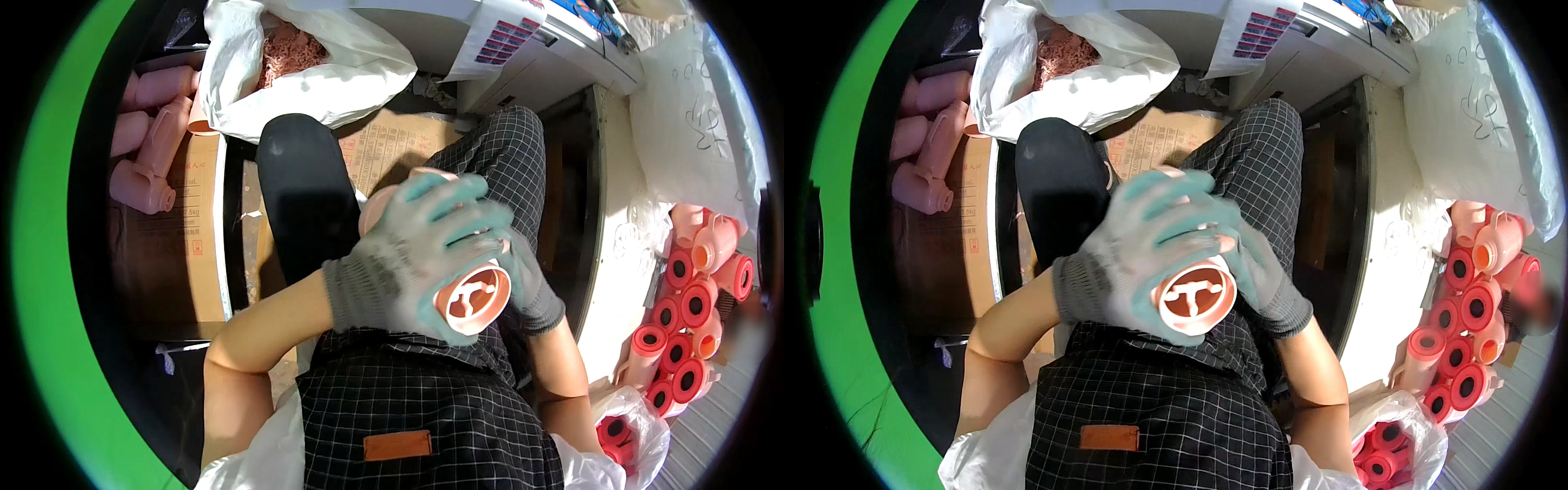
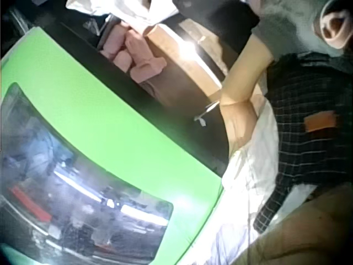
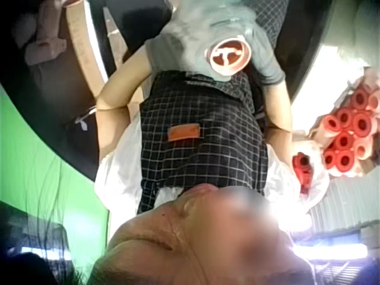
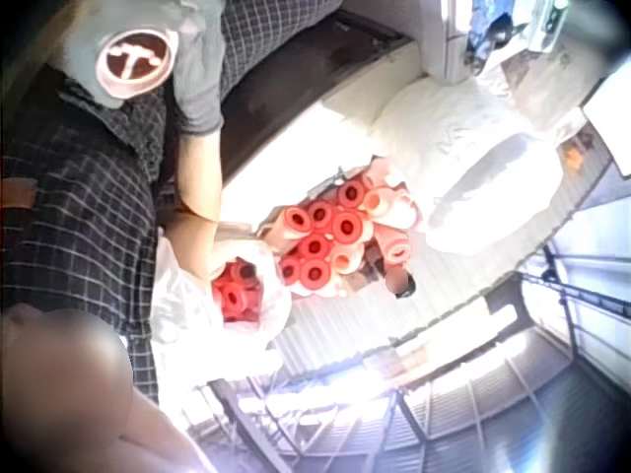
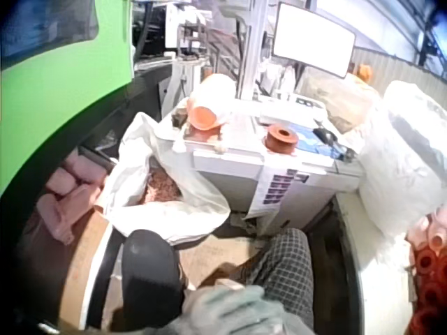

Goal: The person assembles pink plastic containers by inserting red circular inserts into the openings and screwing on red lids. They retrieve containers from a bag, apply labels from a nearby machine, and place the finished units into a pile.

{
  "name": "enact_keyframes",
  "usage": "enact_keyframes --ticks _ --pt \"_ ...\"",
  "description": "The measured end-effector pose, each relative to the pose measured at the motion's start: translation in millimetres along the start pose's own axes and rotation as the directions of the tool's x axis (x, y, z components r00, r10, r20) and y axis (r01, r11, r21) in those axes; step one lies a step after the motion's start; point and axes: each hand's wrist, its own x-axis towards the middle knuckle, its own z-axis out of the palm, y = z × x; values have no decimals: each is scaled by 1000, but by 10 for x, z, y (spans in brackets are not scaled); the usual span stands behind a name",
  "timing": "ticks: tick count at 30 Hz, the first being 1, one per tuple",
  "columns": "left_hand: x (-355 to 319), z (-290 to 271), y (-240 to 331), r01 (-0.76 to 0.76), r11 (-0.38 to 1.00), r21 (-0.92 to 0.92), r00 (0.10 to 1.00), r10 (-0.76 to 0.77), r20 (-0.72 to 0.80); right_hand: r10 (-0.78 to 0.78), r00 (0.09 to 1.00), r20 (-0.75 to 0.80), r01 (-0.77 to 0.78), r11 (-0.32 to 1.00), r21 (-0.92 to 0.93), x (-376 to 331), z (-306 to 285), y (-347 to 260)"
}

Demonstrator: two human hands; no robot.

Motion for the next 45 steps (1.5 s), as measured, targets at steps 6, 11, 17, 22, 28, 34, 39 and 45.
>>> enact_keyframes --ticks 6,11,17,22,28,34,39,45 --pt "406 74 -338 18 1000 4 987 -18 158 -27 836 -548 -40 993 -110 -342 -88 -387" --pt "482 258 -164 -84 995 -60 934 99 344 -233 972 -8 165 712 -682 -493 4 -645" --pt "455 582 51 -54 998 -9 830 50 555 216 972 -95 -235 879 -414 -761 24 -530" --pt "403 655 166 -78 997 25 854 53 518 172 985 -22 -156 822 -548 -912 -75 -293" --pt "329 601 159 -75 996 -47 889 88 450 30 998 58 13 775 -632 -843 -105 -352" --pt "179 95 -121 108 991 -75 994 -110 -16 -380 906 -189 150 703 -695 -1250 -215 -511" --pt "187 333 -42 66 998 -19 976 -61 208 -659 734 -166 372 594 -713 -374 -301 -993" --pt "42 327 -5 365 861 -355 929 -363 75 -701 709 74 618 568 -544 1260 156 -1374"
